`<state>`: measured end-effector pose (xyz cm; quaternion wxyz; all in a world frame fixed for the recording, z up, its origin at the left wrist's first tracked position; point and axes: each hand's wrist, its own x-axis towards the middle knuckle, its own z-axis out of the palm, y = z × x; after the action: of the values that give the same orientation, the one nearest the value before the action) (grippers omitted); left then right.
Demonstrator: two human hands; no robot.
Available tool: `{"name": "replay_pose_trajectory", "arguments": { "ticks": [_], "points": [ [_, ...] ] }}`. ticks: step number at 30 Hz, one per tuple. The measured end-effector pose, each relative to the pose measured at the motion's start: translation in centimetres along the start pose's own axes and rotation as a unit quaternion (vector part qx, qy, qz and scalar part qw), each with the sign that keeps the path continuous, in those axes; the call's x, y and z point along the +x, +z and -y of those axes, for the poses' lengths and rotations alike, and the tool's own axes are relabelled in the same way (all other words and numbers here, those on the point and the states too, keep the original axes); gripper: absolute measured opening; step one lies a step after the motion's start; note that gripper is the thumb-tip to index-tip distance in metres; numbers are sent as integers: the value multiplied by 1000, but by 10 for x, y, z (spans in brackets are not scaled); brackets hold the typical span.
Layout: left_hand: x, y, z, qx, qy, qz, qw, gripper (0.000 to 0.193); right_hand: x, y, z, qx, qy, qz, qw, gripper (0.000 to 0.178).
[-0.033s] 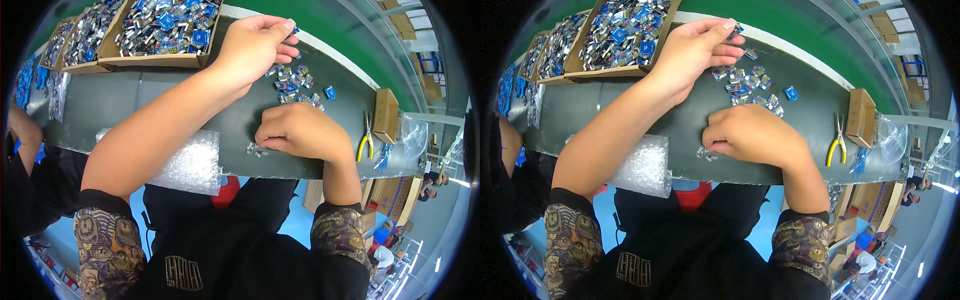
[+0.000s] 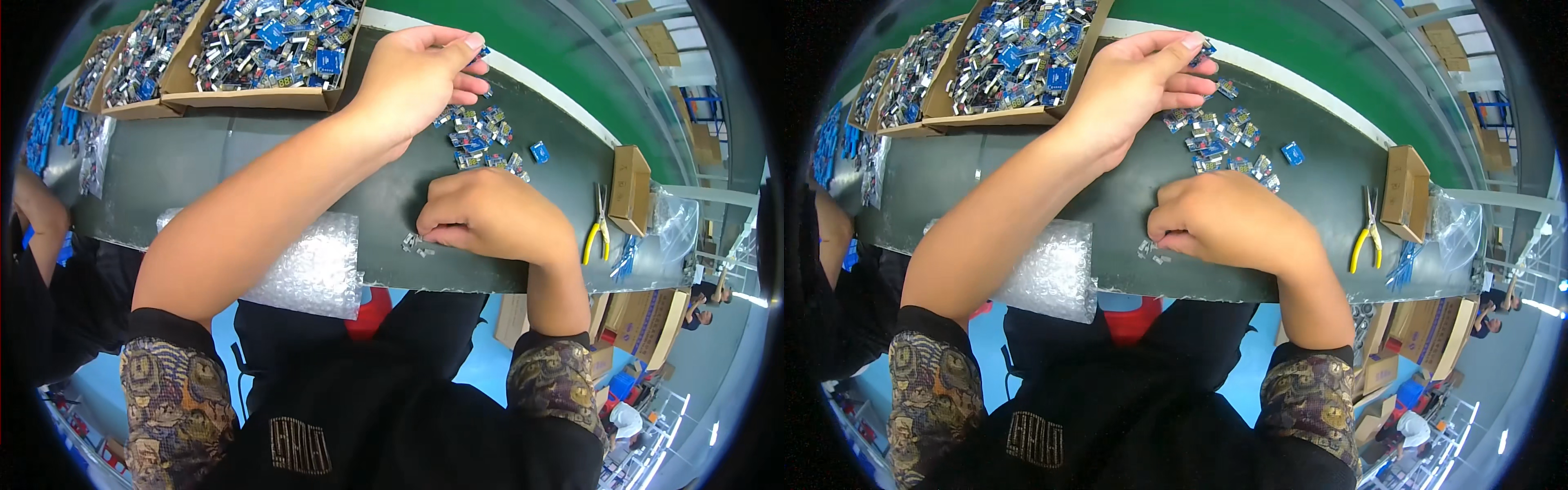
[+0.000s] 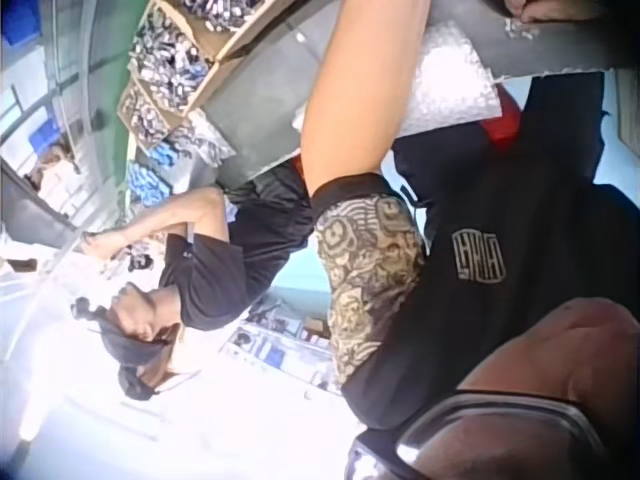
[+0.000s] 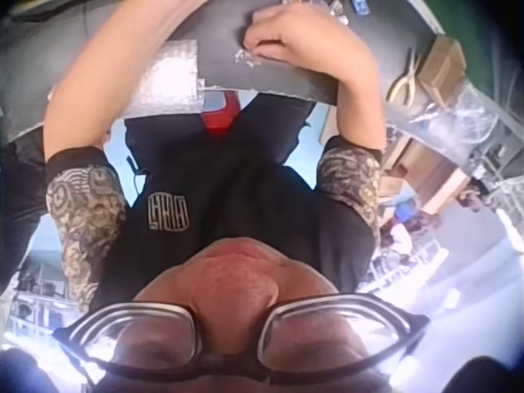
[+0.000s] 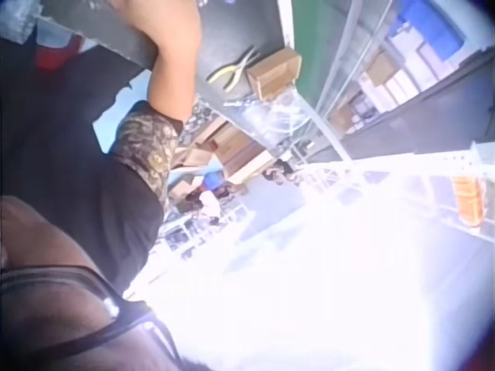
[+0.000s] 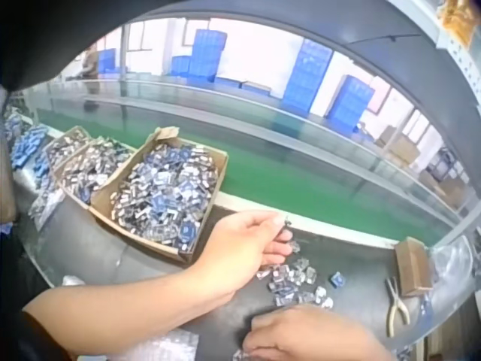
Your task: Manually assemble and sort small electronic components into boxes at a production line workstation.
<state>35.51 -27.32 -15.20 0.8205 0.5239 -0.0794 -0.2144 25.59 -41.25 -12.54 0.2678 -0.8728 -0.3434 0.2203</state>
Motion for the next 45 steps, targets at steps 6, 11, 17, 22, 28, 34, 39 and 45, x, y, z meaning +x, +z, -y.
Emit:
{"name": "replay_pose_trajectory", "arguments": {
  "ticks": [6, 11, 17, 22, 28, 34, 39, 45],
  "points": [
    [-1, 2, 0, -13, -19, -9, 1000, 32, -1, -5, 2, -12, 17, -29, 999, 13],
    [1, 2, 2, -7, -20, -13, 1000, 31, -1, -1, 0, -1, 22, -22, 1000, 12],
    [0, 4, -5, -7, -16, 2, 1000, 33, -2, -5, 1, -24, 7, -47, 999, 14],
    [5, -3, -8, 25, 12, 11, 1000, 40, 0, -7, 6, -40, 42, -68, 996, 12],
    [3, -2, -8, 33, 1, 14, 999, 39, 0, -1, 3, -44, 27, -71, 996, 11],
    [2, -1, -6, 46, -5, 12, 999, 38, 0, -3, 3, -24, 29, -88, 995, 3],
    [2, 3, -3, 40, -16, 2, 999, 41, 0, -2, 2, -117, -2, -99, 988, 14],
    [1, 7, -10, 19, -22, 26, 999, 29, -8, -36, -39, 321, 58, -538, 777, 11]
  ]
}}
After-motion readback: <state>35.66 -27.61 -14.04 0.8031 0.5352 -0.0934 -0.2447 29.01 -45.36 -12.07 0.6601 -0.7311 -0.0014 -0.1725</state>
